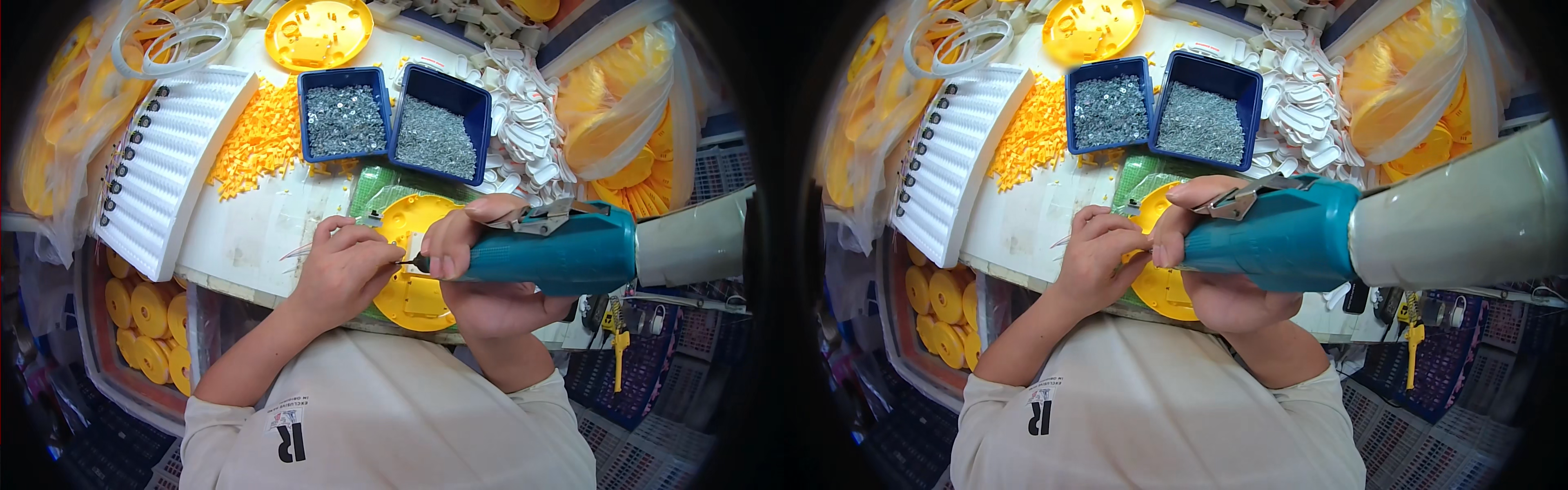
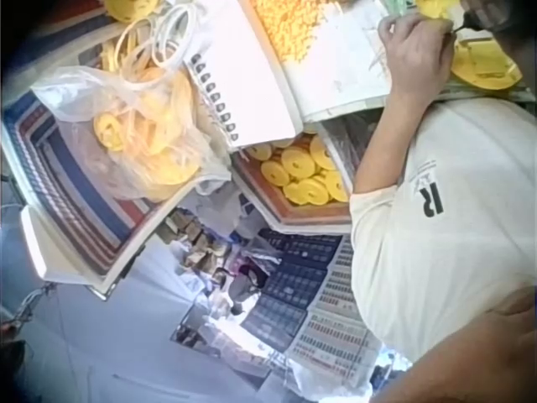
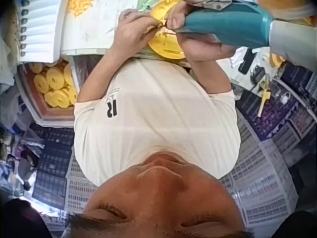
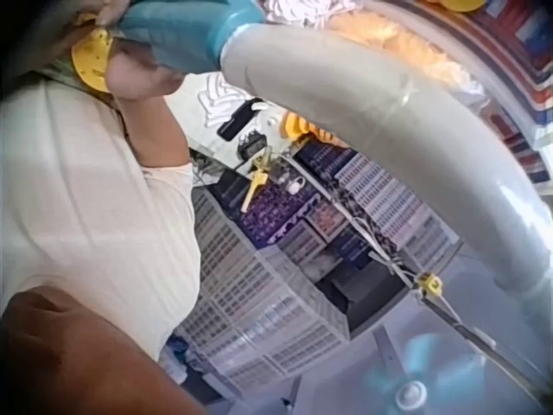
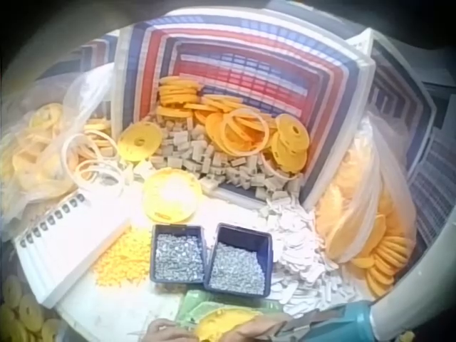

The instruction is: Assembling small metal pins into yellow plastic toy components using a pneumatic tool and a soldering iron.

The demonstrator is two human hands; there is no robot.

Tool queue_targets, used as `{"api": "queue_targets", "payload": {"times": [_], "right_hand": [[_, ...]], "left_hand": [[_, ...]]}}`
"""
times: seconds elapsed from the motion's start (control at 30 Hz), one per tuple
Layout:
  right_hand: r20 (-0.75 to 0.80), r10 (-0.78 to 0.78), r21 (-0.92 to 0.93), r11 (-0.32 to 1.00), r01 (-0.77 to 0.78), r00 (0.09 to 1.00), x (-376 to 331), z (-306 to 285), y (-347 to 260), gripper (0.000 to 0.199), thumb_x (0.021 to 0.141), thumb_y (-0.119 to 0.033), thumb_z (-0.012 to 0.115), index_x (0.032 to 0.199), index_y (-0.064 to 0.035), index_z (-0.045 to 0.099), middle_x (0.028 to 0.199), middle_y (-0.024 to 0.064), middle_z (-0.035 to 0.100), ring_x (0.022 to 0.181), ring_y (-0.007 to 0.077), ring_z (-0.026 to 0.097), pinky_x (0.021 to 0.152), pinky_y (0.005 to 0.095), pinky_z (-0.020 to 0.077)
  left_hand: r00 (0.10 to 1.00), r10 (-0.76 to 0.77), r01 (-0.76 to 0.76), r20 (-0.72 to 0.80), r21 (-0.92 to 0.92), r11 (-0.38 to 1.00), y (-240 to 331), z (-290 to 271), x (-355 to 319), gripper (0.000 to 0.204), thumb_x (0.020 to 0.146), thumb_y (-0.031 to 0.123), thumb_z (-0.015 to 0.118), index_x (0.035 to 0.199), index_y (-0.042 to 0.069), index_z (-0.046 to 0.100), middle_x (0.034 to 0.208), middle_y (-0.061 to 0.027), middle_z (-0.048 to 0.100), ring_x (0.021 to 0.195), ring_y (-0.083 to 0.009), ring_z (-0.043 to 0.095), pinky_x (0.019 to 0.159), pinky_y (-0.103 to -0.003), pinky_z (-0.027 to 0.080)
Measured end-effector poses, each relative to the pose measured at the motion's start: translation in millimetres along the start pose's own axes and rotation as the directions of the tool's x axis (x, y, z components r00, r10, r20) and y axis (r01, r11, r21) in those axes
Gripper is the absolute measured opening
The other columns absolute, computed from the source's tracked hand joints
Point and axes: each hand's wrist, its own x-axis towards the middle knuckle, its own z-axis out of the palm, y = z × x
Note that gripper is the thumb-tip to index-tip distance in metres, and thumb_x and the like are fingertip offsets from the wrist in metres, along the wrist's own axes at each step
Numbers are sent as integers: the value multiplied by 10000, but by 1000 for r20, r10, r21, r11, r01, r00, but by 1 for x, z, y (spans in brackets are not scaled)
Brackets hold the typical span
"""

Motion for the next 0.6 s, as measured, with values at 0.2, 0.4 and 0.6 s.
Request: {"api": "queue_targets", "payload": {"times": [0.2, 0.4, 0.6], "right_hand": [[7, 5, 5, 1000, -5, 1000, -1, 2, -1, 957, 877, -832, 400, 1337, -11, 571, 794, 121, 626, 728, 247, 592, 819, 426, 476], [18, 2, 5, 1000, -2, 1000, -2, 1, 4, 952, 883, -825, 397, 1338, -7, 572, 790, 122, 628, 728, 246, 594, 809, 427, 478], [23, -25, 113, 993, 22, 999, -12, -13, 19, 920, 920, -725, 460, 1317, 99, 558, 887, 164, 671, 813, 254, 657, 811, 397, 530]], "left_hand": [[1000, -29, 28, -1, -48, 998, 3, -2, 2, 397, 758, 28, 857, 1120, 121, 723, 990, -7, 725, 992, -198, 681, 969, -449, 454], [996, -46, 48, 74, -27, 998, 6, -10, 2, 453, 780, 104, 866, 1205, 105, 708, 1085, -30, 724, 1088, -212, 664, 1039, -473, 434], [956, -23, -18, 291, 140, 990, 0, -34, 3, 627, 784, 453, 848, 1281, 108, 687, 1428, -95, 601, 1426, -311, 479, 1187, -531, 323]]}}
